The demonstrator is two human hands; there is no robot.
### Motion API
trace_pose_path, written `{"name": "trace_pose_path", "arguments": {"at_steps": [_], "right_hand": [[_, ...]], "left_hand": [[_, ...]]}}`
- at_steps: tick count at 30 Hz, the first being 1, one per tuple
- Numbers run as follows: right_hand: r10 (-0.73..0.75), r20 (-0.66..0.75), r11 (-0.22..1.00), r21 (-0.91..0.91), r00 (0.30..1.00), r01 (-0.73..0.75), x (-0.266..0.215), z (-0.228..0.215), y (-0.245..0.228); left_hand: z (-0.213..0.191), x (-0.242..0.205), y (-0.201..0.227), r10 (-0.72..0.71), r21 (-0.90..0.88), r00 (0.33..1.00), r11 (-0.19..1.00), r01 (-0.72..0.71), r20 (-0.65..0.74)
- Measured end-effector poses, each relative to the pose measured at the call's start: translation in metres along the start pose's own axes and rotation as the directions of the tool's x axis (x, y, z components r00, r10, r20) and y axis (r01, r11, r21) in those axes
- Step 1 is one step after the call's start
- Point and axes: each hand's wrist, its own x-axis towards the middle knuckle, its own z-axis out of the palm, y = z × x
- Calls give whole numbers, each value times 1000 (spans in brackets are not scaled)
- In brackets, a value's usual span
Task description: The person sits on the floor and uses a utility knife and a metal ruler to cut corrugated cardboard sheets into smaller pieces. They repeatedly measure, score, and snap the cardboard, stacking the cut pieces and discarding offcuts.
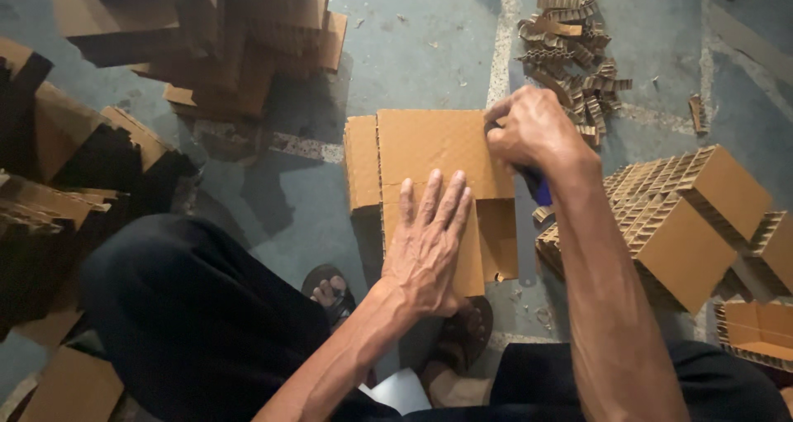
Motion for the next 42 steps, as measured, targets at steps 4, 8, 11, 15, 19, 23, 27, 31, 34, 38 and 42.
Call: {"name": "trace_pose_path", "arguments": {"at_steps": [4, 8, 11, 15, 19, 23, 27, 31, 34, 38, 42], "right_hand": [[-32, -21, 999, 38, 999, 32, -16, 6, 9], [2, 22, 999, 47, 1000, -3, -42, 18, 19], [-62, -19, 996, 66, 998, 63, -63, 23, 24], [-73, -65, 991, 109, 995, 79, -79, 29, 24], [-31, -29, 997, 76, 999, 33, -79, 28, 25], [56, 43, 993, 102, 998, -60, -80, 20, 19], [-46, -34, 997, 55, 998, 47, -103, 5, 9], [237, 48, 952, 186, 970, -242, -128, -11, 9], [143, -133, 939, 333, 981, -92, -112, 2, 8], [-30, -387, 898, 394, 922, 195, -62, 42, 8], [-133, -523, 894, 304, 842, 330, -38, 63, 11]], "left_hand": [[-1, -1, 1, -9, 45, 1000, 999, 10, -16], [3, 1, 1, -15, 17, 1000, 1000, 15, -17], [4, 2, 1, -16, 5, 1000, 1000, 16, -15], [7, 0, 1, -21, 21, 1000, 1000, 21, -4], [8, 0, 2, -2, 119, 996, 993, 13, -92], [5, -1, 1, -22, 26, 1000, 999, 22, 17], [1, 0, 0, -11, 10, 1000, 1000, 11, -23], [3, 2, -2, -10, 49, 1000, 999, 9, 25], [4, 1, -1, 11, 125, 998, 992, -4, -59], [1, 2, 0, -6, 36, 999, 999, 4, 48], [-1, 3, -1, -14, 22, 999, 1000, 13, 45]]}}
